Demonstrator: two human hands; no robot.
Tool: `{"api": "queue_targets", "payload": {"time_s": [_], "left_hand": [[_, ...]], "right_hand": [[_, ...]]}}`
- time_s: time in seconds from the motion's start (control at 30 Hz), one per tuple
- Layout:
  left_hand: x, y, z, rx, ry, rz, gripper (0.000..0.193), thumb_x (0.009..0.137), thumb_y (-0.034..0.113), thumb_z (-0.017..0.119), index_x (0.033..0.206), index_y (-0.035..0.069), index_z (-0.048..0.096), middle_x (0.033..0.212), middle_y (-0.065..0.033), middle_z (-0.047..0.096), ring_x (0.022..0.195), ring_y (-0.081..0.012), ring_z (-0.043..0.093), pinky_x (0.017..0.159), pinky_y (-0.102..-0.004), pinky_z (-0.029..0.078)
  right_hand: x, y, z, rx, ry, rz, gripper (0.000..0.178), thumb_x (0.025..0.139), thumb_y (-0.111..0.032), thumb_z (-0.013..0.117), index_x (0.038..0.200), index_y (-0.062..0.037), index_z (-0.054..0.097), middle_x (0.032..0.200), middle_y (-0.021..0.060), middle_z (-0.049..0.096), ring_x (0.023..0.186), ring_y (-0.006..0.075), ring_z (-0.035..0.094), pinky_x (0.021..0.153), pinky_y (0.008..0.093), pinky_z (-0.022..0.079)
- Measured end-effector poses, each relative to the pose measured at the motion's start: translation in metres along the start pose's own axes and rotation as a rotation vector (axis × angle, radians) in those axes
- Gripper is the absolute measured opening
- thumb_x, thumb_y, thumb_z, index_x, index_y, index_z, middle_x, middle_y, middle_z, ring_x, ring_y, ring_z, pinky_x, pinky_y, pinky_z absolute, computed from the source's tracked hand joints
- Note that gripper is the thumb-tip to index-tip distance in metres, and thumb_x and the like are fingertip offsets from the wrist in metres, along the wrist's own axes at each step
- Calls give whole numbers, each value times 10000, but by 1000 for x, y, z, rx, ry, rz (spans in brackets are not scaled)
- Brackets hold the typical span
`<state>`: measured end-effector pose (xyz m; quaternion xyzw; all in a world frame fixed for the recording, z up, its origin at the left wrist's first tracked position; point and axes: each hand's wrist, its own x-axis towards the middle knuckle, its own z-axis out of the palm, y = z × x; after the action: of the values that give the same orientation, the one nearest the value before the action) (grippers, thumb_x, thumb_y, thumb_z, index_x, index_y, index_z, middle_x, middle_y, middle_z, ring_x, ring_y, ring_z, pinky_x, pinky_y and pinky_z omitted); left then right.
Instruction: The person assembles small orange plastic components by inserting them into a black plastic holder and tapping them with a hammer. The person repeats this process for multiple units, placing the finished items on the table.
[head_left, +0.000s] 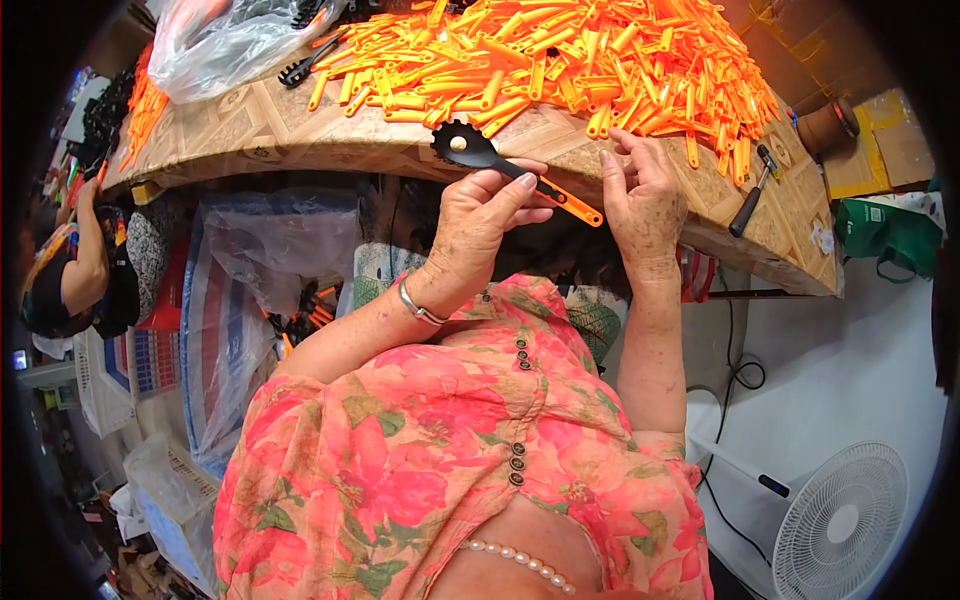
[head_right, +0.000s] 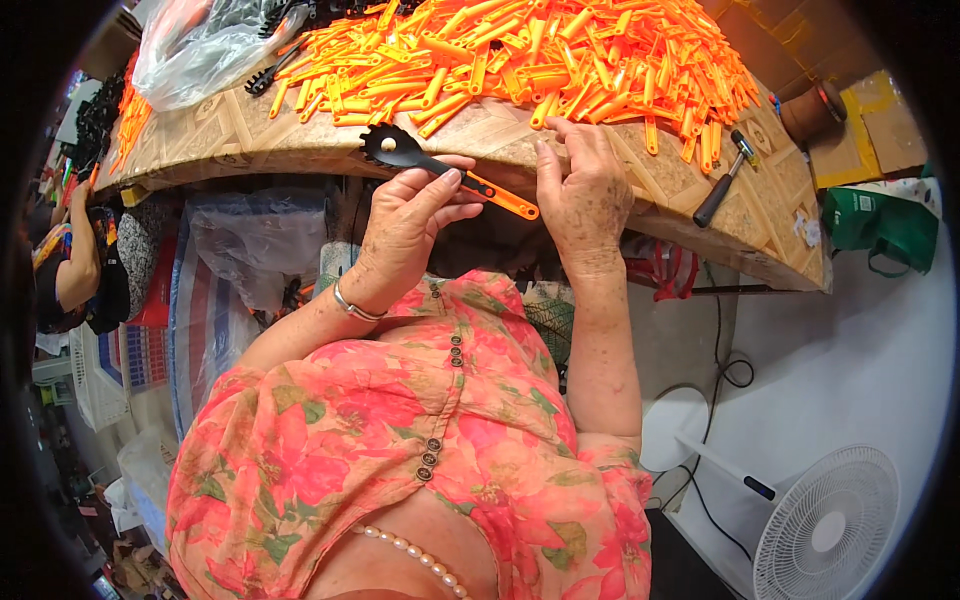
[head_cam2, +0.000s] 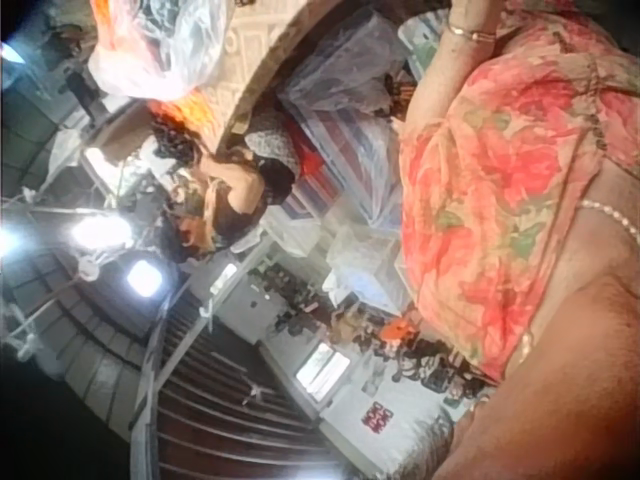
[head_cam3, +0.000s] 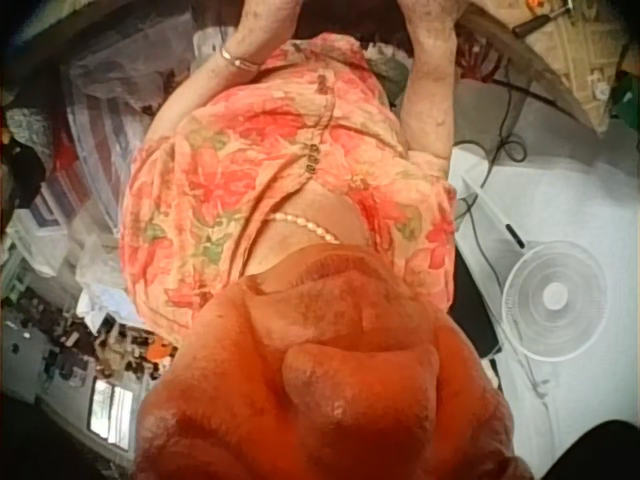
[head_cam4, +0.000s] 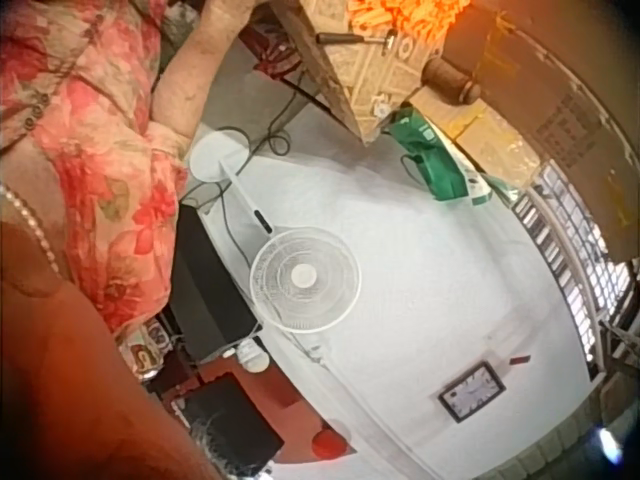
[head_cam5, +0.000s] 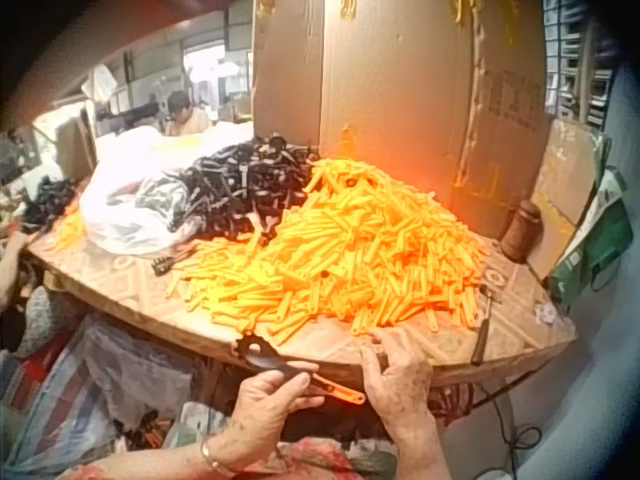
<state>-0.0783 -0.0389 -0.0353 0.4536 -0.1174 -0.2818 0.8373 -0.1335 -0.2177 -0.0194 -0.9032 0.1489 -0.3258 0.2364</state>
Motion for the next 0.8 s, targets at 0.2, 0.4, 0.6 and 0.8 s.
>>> {"api": "queue_targets", "payload": {"time_s": [0.2,0.4,0.6,0.8], "left_hand": [[0,-2,-2,16,4,-25,215,955,118,573,1096,-35,624,1108,-91,641,912,-160,656,800,-308,576],[-1,-4,0,22,-11,-29,226,956,117,571,1111,-39,620,1081,-92,640,912,-163,656,808,-313,575],[-1,-1,-1,26,1,-17,226,956,115,570,1108,-44,620,1063,-90,645,912,-165,656,803,-314,577],[-1,-1,-6,-7,23,-20,216,955,110,569,1099,-43,623,1078,-88,646,910,-161,657,803,-314,578]], "right_hand": [[-11,2,-4,150,-30,92,225,849,-148,648,1064,-85,663,978,90,632,838,264,646,726,387,504],[23,-2,1,-105,10,-111,301,849,-177,654,1141,-103,635,983,100,613,902,266,624,769,397,498],[54,10,27,-333,-52,-191,400,819,-254,699,1190,-135,606,998,112,585,971,292,594,816,418,496],[36,23,19,-288,3,-191,397,800,-236,720,1161,-95,630,969,121,589,909,290,600,781,416,488]]}}
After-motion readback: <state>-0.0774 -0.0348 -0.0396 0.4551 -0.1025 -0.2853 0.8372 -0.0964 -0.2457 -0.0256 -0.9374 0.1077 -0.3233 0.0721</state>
